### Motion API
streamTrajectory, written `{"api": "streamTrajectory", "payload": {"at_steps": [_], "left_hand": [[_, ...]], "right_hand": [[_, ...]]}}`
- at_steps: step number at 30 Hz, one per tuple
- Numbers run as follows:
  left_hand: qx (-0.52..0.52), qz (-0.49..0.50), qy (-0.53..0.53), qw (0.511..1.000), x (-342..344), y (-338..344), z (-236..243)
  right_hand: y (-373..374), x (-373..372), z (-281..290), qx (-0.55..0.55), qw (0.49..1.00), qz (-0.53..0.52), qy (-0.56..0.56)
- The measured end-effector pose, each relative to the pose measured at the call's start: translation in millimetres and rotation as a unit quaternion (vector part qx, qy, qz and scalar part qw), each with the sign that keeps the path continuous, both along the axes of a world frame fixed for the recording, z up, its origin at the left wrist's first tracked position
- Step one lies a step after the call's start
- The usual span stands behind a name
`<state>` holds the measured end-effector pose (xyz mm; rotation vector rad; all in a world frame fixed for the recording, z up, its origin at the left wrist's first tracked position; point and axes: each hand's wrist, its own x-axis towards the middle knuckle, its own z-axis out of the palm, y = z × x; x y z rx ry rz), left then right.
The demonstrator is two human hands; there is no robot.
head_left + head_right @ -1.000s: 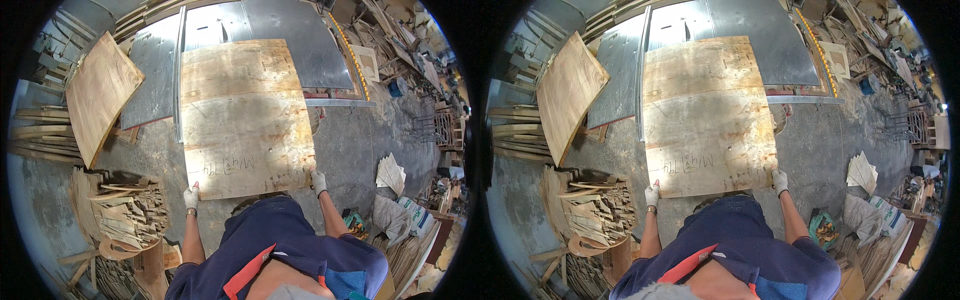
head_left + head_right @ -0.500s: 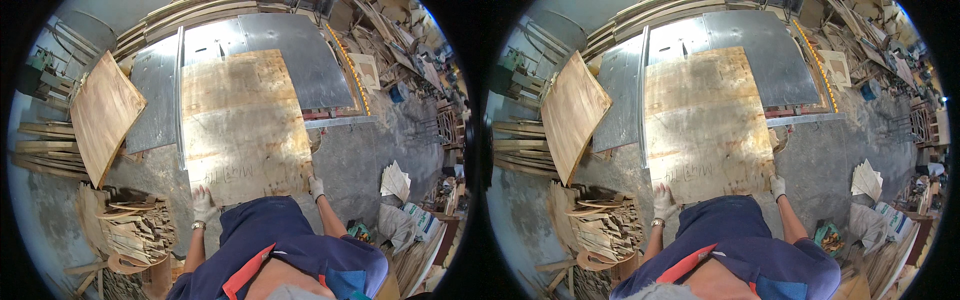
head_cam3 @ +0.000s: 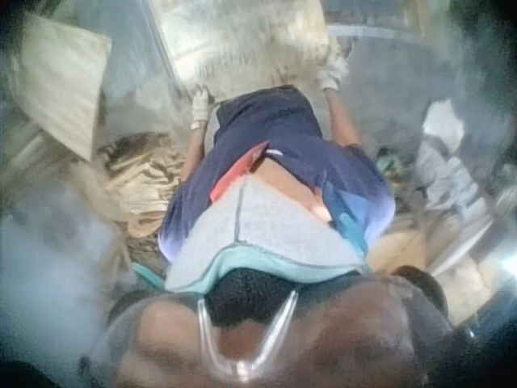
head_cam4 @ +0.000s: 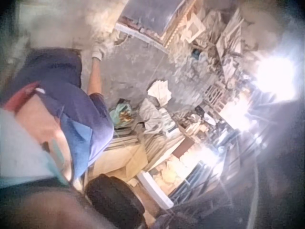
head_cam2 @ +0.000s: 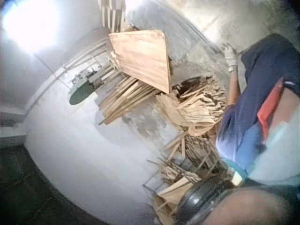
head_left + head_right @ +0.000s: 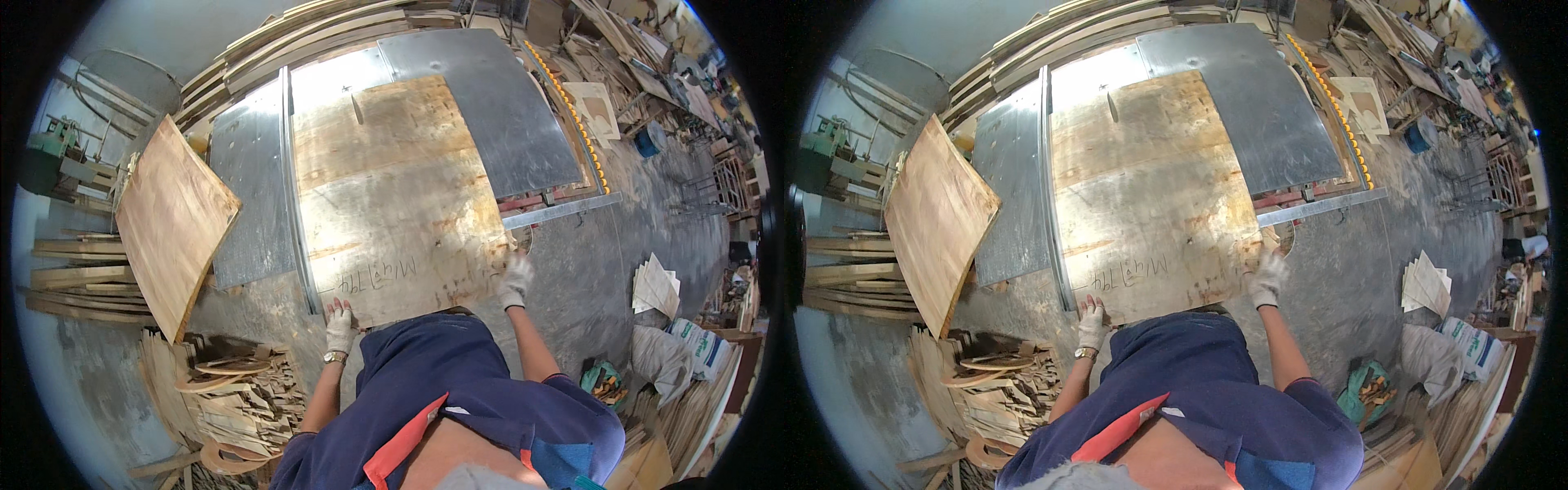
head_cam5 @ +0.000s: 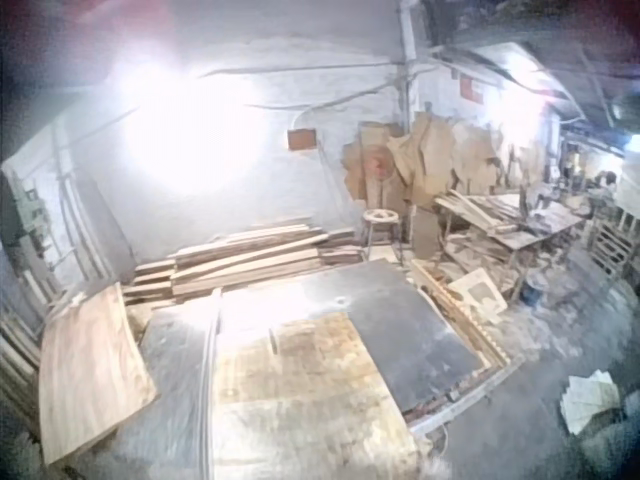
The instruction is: The person repeatedly positions large plywood sheets on a table saw, cuts them into smaller pieces, and stacks the cut pieces on the floor. The person also uses a tape measure to measure a sheet before cutting.
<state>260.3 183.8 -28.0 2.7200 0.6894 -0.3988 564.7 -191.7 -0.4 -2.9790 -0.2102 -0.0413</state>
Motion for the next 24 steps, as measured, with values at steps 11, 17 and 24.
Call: {"api": "streamTrajectory", "payload": {"at_steps": [11,17,24], "left_hand": [[0.019,0.002,0.013,1.0,67,52,-10],[0.034,0.013,0.03,0.999,113,82,-7],[0.017,0.008,0.029,0.999,147,104,12]], "right_hand": [[80,32,-1,-0.092,0.899,0.393,0.171],[111,76,0,-0.126,0.89,0.402,0.176],[137,112,-5,-0.098,0.894,0.417,0.127]]}}
